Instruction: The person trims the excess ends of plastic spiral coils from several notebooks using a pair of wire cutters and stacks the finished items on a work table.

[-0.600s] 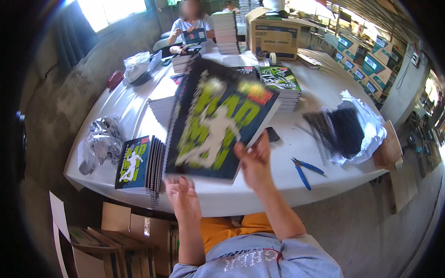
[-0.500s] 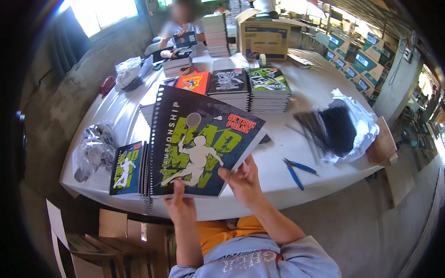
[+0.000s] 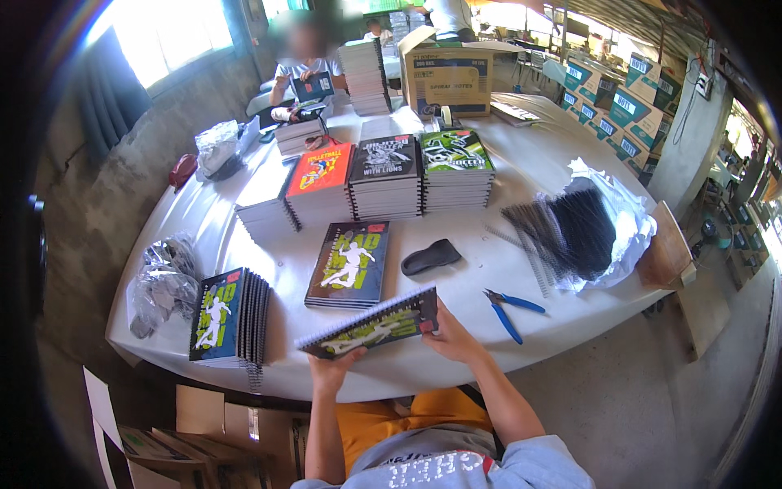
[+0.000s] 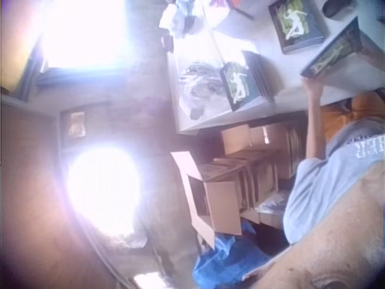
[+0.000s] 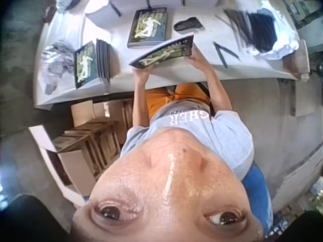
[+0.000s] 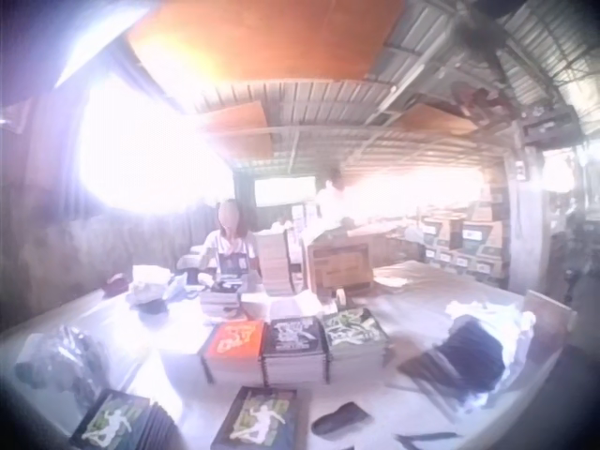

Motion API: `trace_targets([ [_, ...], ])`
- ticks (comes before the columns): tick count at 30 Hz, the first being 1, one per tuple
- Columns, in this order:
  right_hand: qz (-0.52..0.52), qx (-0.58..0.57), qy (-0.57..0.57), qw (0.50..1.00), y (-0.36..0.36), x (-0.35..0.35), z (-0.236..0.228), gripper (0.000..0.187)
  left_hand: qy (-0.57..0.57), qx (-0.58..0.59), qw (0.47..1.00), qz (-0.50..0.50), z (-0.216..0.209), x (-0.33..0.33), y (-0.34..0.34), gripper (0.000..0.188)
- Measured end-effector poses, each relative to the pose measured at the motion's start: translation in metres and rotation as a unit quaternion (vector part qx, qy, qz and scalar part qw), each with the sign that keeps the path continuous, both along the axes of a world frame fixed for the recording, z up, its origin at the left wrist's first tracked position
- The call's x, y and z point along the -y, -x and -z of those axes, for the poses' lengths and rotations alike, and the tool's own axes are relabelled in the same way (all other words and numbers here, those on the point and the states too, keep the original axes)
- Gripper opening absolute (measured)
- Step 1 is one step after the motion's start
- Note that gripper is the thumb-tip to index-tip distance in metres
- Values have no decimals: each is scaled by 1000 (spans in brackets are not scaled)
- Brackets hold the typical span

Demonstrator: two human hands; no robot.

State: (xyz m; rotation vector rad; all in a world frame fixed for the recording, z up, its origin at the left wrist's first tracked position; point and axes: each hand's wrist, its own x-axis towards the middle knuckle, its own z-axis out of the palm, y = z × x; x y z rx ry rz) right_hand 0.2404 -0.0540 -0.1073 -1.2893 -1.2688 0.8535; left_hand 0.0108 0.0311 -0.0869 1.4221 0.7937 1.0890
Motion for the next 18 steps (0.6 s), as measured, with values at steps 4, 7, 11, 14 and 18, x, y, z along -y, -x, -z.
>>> trace_targets([
  [4,10,10,25,1000,-7,0,7,74,10,-9,1000,2,-13,-5,-7,29],
  [7,14,119,75,990,-11,3,1,68,27,-39,998,42,-13,-10,-1,44],
  [11,42,156,27,987,8,2,-7,61,-323,-155,902,-240,-71,15,-8,70],
  [14,83,190,-20,978,25,-5,21,52,-466,-271,807,-241,-84,39,-46,66],
  [18,7,140,25,990,23,-1,-13,55,-462,-323,813,-144,-74,28,-62,36],
])
